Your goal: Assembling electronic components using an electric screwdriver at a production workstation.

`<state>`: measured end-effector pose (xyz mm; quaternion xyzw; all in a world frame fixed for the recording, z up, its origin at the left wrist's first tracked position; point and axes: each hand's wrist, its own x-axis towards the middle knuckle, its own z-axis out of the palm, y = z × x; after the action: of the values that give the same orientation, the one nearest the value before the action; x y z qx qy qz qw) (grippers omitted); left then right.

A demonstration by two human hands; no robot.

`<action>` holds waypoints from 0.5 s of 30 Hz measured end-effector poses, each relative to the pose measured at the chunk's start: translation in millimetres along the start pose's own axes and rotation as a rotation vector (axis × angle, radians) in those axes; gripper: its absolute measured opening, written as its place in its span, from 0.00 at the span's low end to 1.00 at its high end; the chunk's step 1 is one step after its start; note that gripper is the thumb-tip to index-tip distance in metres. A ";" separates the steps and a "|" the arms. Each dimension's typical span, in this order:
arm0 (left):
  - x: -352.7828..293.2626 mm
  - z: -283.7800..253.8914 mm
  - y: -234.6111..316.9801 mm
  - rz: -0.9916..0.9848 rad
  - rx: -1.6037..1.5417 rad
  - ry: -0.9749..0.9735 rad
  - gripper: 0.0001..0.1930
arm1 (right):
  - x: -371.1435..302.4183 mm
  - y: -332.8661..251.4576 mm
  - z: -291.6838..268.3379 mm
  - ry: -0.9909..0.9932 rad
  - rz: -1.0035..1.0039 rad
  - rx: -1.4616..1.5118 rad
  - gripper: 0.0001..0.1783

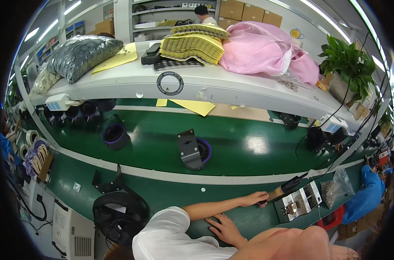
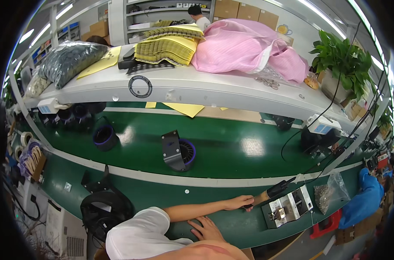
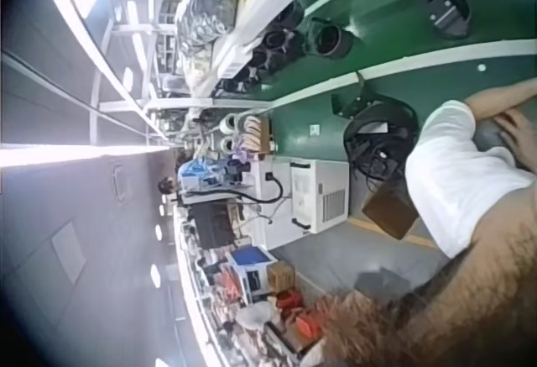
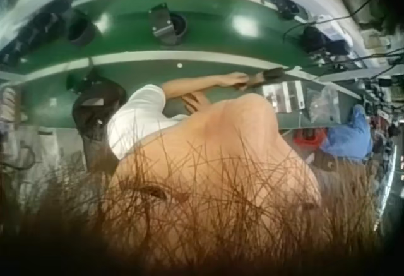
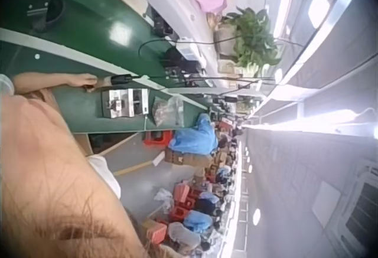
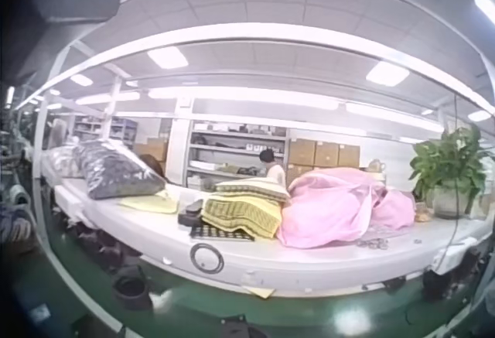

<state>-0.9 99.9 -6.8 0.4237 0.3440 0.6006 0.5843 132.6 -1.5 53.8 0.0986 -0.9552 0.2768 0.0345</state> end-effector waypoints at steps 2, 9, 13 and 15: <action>0.8 -2.2 2.3 -0.015 -0.038 -0.023 0.20 | 2.6 -5.4 -2.9 -0.012 0.004 -0.022 0.23; 4.5 -7.4 4.3 0.006 -0.026 -0.013 0.21 | 17.5 -8.8 4.0 -0.099 -0.046 -0.054 0.23; 4.4 -5.7 5.7 0.016 -0.020 -0.002 0.21 | 12.4 -1.3 9.5 -0.101 -0.086 -0.051 0.23; 4.4 -6.3 7.4 0.012 -0.022 0.007 0.21 | 8.7 3.2 11.7 -0.100 -0.102 -0.046 0.23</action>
<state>-9.5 104.2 -2.2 0.4174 0.3367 0.6094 0.5841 123.3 -6.6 43.3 0.1598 -0.9556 0.2475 0.0031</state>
